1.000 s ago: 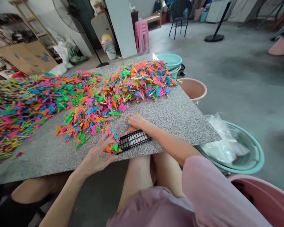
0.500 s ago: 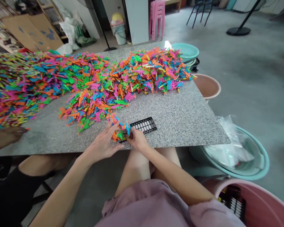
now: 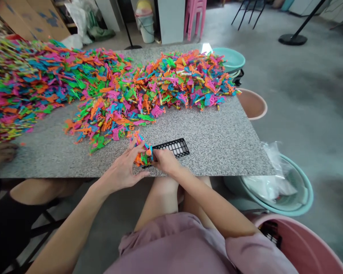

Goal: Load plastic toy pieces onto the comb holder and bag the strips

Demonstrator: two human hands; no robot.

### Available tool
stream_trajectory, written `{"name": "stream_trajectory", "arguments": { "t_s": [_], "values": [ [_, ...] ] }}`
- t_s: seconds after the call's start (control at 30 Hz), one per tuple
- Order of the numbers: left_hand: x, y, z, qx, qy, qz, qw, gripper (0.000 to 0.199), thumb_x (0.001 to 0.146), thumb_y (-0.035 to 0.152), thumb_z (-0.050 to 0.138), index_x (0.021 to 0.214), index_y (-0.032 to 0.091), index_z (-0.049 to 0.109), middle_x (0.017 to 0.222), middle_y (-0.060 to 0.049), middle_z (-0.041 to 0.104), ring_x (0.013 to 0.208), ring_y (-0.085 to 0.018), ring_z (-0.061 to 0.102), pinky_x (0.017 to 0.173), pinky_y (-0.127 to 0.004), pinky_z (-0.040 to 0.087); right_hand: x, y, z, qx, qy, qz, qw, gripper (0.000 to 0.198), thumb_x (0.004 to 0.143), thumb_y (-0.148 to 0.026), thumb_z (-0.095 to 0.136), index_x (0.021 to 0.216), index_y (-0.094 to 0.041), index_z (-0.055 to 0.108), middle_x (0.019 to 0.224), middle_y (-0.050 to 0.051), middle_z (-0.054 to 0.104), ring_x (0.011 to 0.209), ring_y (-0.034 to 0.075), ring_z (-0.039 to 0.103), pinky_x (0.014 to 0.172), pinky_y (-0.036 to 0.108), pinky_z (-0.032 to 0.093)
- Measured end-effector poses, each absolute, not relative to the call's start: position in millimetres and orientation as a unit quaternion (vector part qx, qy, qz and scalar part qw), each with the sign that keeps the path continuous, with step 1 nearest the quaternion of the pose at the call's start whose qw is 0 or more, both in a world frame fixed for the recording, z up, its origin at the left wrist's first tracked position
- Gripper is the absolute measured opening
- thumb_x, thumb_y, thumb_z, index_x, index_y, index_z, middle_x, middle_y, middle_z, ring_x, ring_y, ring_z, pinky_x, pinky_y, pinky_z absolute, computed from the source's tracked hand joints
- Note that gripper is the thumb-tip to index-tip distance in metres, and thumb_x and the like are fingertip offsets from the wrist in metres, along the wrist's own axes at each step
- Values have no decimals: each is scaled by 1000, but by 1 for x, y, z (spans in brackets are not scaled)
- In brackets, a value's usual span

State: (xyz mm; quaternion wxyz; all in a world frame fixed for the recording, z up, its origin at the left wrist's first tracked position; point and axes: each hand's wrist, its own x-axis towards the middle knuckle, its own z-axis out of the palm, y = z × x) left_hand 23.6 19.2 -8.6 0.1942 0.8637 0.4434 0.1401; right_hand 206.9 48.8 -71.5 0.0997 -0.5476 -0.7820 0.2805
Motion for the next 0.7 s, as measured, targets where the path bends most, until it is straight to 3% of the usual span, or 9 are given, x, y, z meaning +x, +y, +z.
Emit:
{"name": "stream_trajectory", "arguments": {
  "t_s": [0.13,0.27,0.43,0.7],
  "values": [
    [23,20,-8,863,443,136,202,87,83,36,67,152,20,17,142,-15,50,148,-34,15,113,-52,34,207,50,-65,-535,-801,259,63,15,79,-21,66,93,-16,69,82,8,72,79,22,66,65,26,40],
    [24,19,-8,866,438,142,194,92,82,34,68,153,19,12,134,-13,56,148,-33,16,113,-52,33,214,50,-73,-515,-794,310,95,8,78,-21,68,84,-15,69,74,3,70,70,18,64,64,23,40],
    [26,19,-7,865,439,141,199,91,82,35,67,153,18,12,135,-14,56,148,-32,15,113,-51,33,215,43,-81,-525,-791,297,106,11,83,-24,64,88,-16,68,73,2,70,70,17,64,64,23,40],
    [26,18,-10,854,453,162,198,87,76,30,73,148,20,25,152,-16,38,146,-35,19,113,-53,34,193,39,-59,-572,-790,221,13,28,88,-26,55,113,-16,62,93,13,73,86,26,69,70,29,44]
  ]
}}
